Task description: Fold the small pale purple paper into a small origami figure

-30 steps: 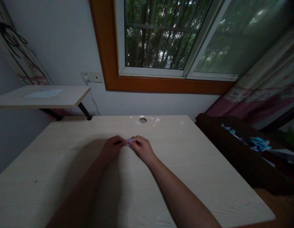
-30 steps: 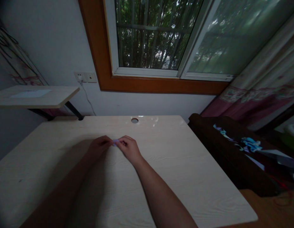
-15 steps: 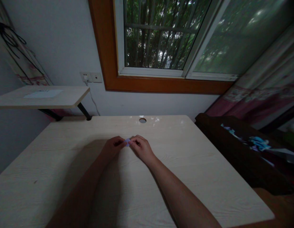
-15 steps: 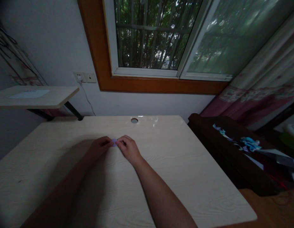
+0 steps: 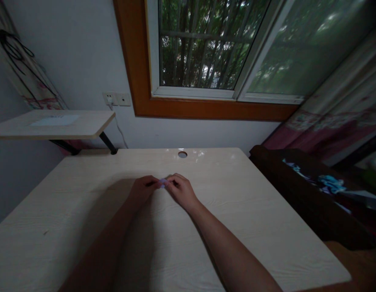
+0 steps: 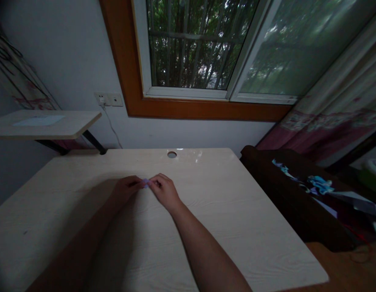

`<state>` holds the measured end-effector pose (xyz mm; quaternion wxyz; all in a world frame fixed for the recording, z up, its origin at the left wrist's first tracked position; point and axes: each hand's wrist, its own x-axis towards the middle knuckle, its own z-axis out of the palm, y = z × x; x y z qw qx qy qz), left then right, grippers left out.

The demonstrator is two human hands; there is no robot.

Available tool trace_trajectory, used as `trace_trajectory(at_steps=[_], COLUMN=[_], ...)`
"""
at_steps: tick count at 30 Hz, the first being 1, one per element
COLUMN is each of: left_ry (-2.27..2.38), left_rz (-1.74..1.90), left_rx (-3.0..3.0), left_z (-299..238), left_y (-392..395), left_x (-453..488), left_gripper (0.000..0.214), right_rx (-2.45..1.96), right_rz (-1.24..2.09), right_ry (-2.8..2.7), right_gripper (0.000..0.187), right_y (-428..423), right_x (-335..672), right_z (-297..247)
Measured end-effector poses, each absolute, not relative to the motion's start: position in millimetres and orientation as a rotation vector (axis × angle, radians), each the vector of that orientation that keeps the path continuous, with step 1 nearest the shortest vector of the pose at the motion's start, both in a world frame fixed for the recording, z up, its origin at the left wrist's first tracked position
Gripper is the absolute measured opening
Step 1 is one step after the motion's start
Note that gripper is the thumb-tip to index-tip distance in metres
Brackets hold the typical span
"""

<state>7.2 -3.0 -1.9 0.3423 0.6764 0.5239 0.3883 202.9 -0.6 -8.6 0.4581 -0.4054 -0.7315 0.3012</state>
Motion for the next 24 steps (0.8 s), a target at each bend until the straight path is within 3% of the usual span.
trace_trajectory(at_steps=[24], left_ry=[1.353], left_rz=[0.938], left_rx=[1.654], left_z=[-3.0], left_y=[-2.1], left_x=[7.0], left_gripper=[0.028], right_rx=[-1.015], right_rz=[0.86], right_ry=[-1.665], right_gripper=[0.018], right_y=[3.4], right_x=[204.3], right_z=[-14.4])
